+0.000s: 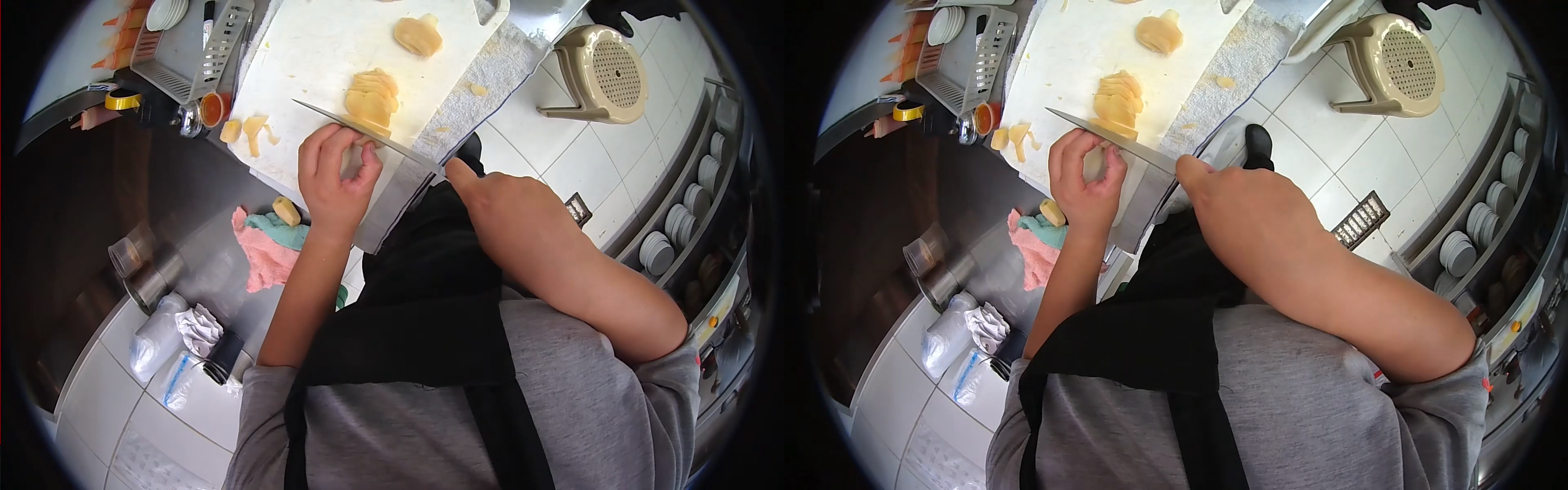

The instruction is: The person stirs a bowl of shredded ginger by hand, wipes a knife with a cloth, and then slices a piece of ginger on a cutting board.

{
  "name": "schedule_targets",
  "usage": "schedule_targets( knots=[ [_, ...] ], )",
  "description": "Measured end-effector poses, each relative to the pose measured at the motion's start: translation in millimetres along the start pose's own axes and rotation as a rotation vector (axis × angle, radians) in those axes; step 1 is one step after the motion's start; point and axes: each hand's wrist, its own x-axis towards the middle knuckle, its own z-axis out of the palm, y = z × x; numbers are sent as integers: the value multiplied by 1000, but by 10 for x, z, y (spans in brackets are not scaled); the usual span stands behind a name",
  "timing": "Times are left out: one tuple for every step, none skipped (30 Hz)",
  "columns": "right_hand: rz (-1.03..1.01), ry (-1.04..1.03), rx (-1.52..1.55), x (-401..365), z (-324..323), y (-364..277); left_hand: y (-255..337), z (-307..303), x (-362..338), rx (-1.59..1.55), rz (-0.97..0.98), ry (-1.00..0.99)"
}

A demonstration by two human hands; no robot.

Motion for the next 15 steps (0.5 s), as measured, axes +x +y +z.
schedule_targets(
  knots=[
    [2, 0, 0, 33, 24, 2, 1, 3, -4, -9, -8, -4],
    [-18, 33, 25, 86, 68, 6, 4, 5, -7, -11, -8, -4],
    [-40, 66, 48, 115, 88, 9, 5, 4, -6, -10, -11, -6],
    [-40, 67, 46, 110, 77, 9, 3, 1, -2, -7, -14, -7],
    [-29, 54, 30, 97, 63, 7, -1, 2, 0, -7, -12, -5],
    [-16, 40, 15, 81, 51, 4, -3, 4, -5, -11, -13, -7],
    [-16, 41, 15, 52, 29, 3, -6, 3, -7, -15, -14, -11],
    [-3, 16, 17, 16, -1, 4, -4, -1, -3, -16, -13, -11],
    [9, -10, 17, 0, -18, 5, 3, -4, -1, -22, -17, -11],
    [10, -9, 16, 62, 31, 9, 5, -2, 2, -28, -21, -10],
    [-3, 37, 42, 180, 134, 11, 2, 0, 3, -30, -21, -10],
    [-17, 83, 70, 282, 211, 4, -2, -2, 4, -33, -15, -18],
    [-17, 85, 70, 359, 246, -18, -7, -7, 8, -35, -8, -25],
    [1, 76, 66, 426, 269, -42, -10, -7, 9, -35, -6, -24],
    [17, 69, 59, 470, 269, -52, -18, 4, 14, -35, -8, -19]
  ],
)
